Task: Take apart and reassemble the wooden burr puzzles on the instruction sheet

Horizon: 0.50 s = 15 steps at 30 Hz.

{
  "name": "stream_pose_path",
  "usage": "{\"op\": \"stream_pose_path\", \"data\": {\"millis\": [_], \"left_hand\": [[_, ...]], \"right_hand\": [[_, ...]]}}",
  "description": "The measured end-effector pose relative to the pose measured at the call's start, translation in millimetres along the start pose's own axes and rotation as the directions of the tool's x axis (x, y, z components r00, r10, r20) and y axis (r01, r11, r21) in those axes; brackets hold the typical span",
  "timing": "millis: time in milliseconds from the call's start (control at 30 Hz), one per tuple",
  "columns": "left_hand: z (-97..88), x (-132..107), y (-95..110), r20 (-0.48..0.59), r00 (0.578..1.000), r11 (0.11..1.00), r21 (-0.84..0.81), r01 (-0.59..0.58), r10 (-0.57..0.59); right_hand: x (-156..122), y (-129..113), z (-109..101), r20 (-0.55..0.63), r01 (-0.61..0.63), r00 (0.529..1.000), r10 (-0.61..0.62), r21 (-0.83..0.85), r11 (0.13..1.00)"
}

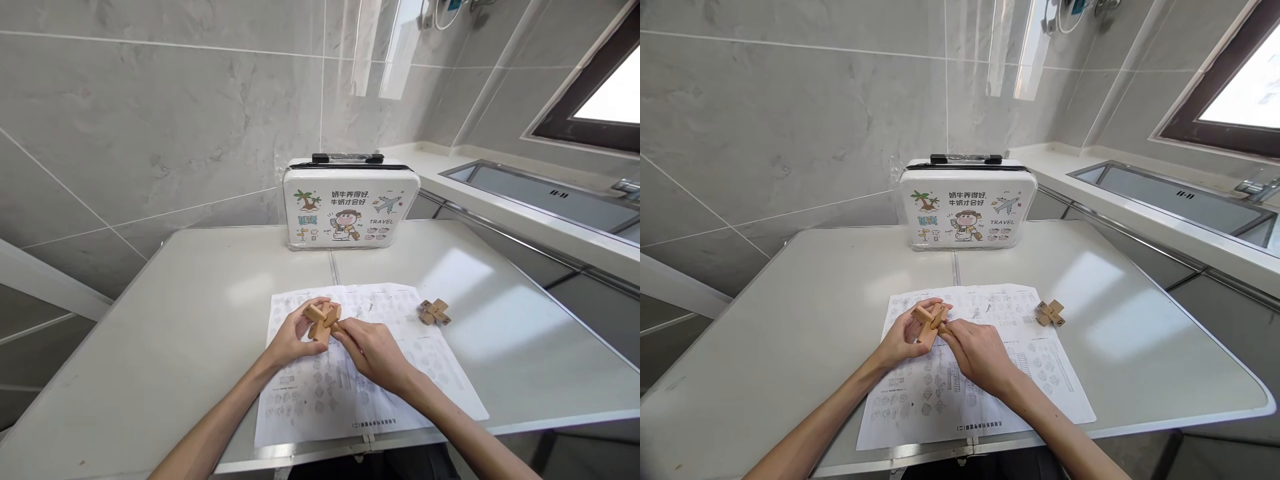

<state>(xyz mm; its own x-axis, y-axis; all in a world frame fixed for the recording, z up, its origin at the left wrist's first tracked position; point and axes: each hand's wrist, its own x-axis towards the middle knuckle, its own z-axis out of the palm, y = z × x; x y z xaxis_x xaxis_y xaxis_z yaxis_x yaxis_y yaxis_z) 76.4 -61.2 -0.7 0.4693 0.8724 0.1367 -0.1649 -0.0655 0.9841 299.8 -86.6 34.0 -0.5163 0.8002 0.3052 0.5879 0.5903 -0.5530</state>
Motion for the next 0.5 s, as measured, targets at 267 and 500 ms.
{"op": "stream_pose_path", "data": {"millis": [267, 500], "left_hand": [[1.5, 2, 1, -0.068, 0.998, 0.999, -0.032, -0.006, 0.004], [6.9, 0, 10, -0.038, 0.999, 0.988, 0.153, -0.023, 0.029]], "right_hand": [[1, -3, 1, -0.025, -0.031, 0.999, 0.031, 0.025, 0.999], [-4, 13, 7, -0.054, -0.009, 0.998, 0.011, 0.038, 0.999]]}}
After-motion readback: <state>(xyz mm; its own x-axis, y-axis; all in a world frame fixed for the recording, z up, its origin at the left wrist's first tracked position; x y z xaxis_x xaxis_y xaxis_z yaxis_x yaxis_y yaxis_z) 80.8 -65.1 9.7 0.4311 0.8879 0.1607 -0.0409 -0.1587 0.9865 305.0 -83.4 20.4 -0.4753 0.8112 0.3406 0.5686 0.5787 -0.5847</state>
